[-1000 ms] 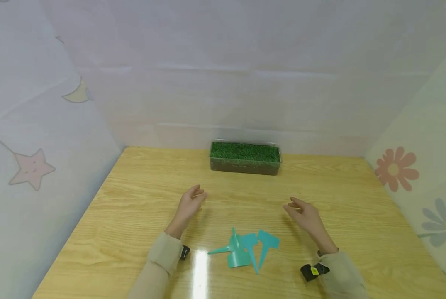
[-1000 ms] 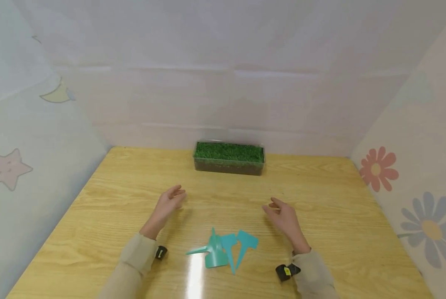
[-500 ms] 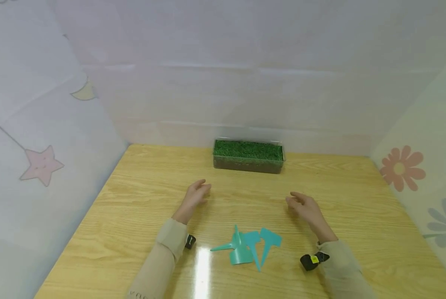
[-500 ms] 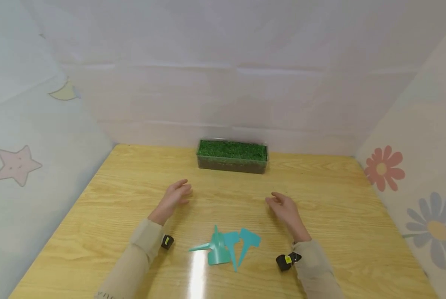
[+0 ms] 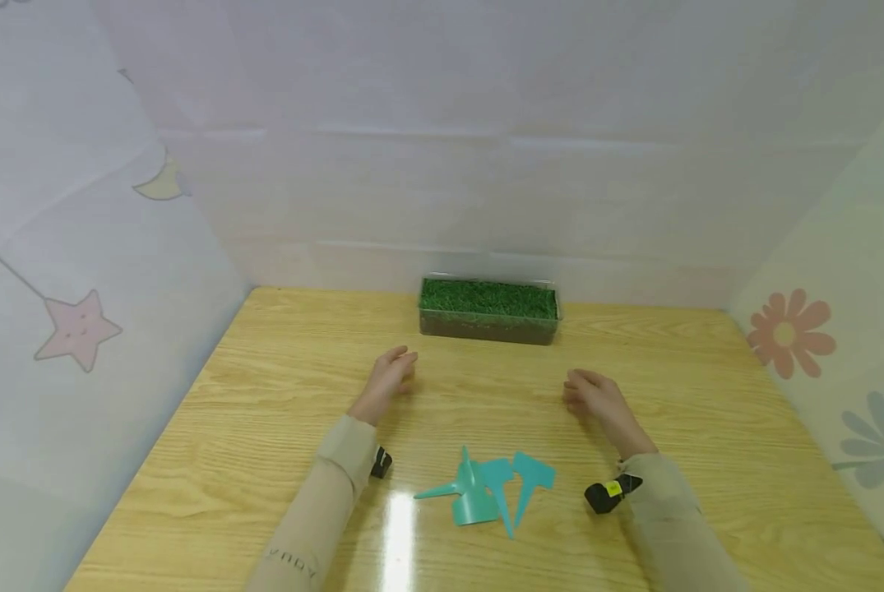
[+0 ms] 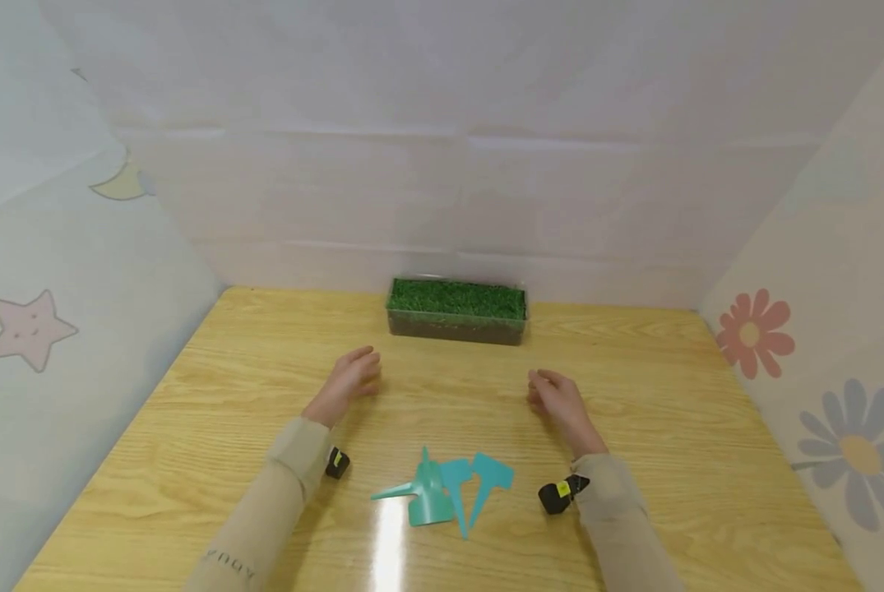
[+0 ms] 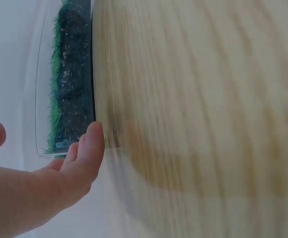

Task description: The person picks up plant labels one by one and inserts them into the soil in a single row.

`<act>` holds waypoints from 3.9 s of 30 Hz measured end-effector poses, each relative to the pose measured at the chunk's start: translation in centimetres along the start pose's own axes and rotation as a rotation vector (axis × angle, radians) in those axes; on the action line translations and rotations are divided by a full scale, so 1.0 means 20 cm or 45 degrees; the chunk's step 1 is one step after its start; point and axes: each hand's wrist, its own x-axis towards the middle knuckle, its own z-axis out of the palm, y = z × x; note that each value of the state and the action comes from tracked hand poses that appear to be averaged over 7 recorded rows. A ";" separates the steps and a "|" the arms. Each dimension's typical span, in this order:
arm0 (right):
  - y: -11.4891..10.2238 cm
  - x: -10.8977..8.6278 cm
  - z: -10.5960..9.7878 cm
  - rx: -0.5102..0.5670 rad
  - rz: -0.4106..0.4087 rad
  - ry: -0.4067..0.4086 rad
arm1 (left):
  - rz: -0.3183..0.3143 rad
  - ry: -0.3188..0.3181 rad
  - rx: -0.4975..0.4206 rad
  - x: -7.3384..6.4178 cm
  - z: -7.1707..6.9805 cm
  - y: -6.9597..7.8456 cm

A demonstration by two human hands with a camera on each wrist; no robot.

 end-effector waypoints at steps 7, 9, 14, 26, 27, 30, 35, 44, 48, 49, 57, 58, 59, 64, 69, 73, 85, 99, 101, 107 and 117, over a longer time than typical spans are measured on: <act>0.00 0.04 -0.01 0.108 0.038 -0.027 | -0.027 0.003 -0.076 0.05 0.01 0.02; 0.00 0.05 -0.01 0.120 0.049 -0.026 | -0.038 0.014 -0.107 0.07 0.01 0.02; -0.01 0.09 -0.02 0.146 0.070 -0.015 | -0.070 0.029 -0.180 0.13 0.01 0.02; -0.02 0.23 -0.08 0.343 0.128 -0.018 | -0.116 0.128 -0.268 0.22 0.01 0.08; -0.02 0.23 -0.08 0.341 0.127 -0.016 | -0.116 0.136 -0.278 0.23 0.02 0.08; -0.02 0.25 -0.09 0.328 0.133 -0.008 | -0.103 0.164 -0.302 0.26 0.03 0.08; -0.01 0.30 -0.10 0.392 0.167 0.002 | -0.102 0.215 -0.346 0.28 0.04 0.10; -0.03 0.38 -0.13 0.525 0.154 0.021 | -0.150 0.248 -0.526 0.40 0.04 0.11; -0.05 0.42 -0.11 0.594 0.164 0.032 | -0.069 0.232 -0.567 0.54 0.02 0.02; -0.05 0.43 -0.11 0.609 0.168 0.035 | -0.065 0.228 -0.559 0.58 0.01 0.00; -0.10 0.50 -0.08 0.608 0.184 -0.020 | -0.133 0.249 -0.418 0.50 0.06 0.16; -0.11 0.50 -0.07 0.604 0.182 -0.011 | -0.129 0.241 -0.413 0.48 0.06 0.18; -0.11 0.51 -0.06 0.588 0.181 -0.002 | -0.122 0.232 -0.405 0.46 0.06 0.19; -0.14 0.51 -0.04 0.582 0.187 0.051 | -0.093 0.217 -0.403 0.42 0.07 0.23; -0.14 0.52 -0.05 0.608 0.174 0.032 | -0.047 0.229 -0.372 0.50 0.05 0.18; -0.15 0.52 -0.04 0.622 0.166 0.029 | -0.031 0.231 -0.315 0.54 0.04 0.14; -0.09 0.58 -0.04 0.517 0.130 0.125 | -0.038 0.208 -0.291 0.56 0.05 0.12; -0.09 0.56 -0.03 0.533 0.120 0.117 | -0.012 0.233 -0.256 0.53 0.05 0.13; -0.09 0.56 -0.03 0.528 0.120 0.115 | -0.022 0.233 -0.262 0.52 0.05 0.14; -0.11 0.54 -0.03 0.546 0.127 0.133 | -0.039 0.224 -0.264 0.52 0.04 0.13; -0.13 0.51 -0.02 0.506 0.124 0.122 | -0.026 0.211 -0.271 0.49 0.03 0.14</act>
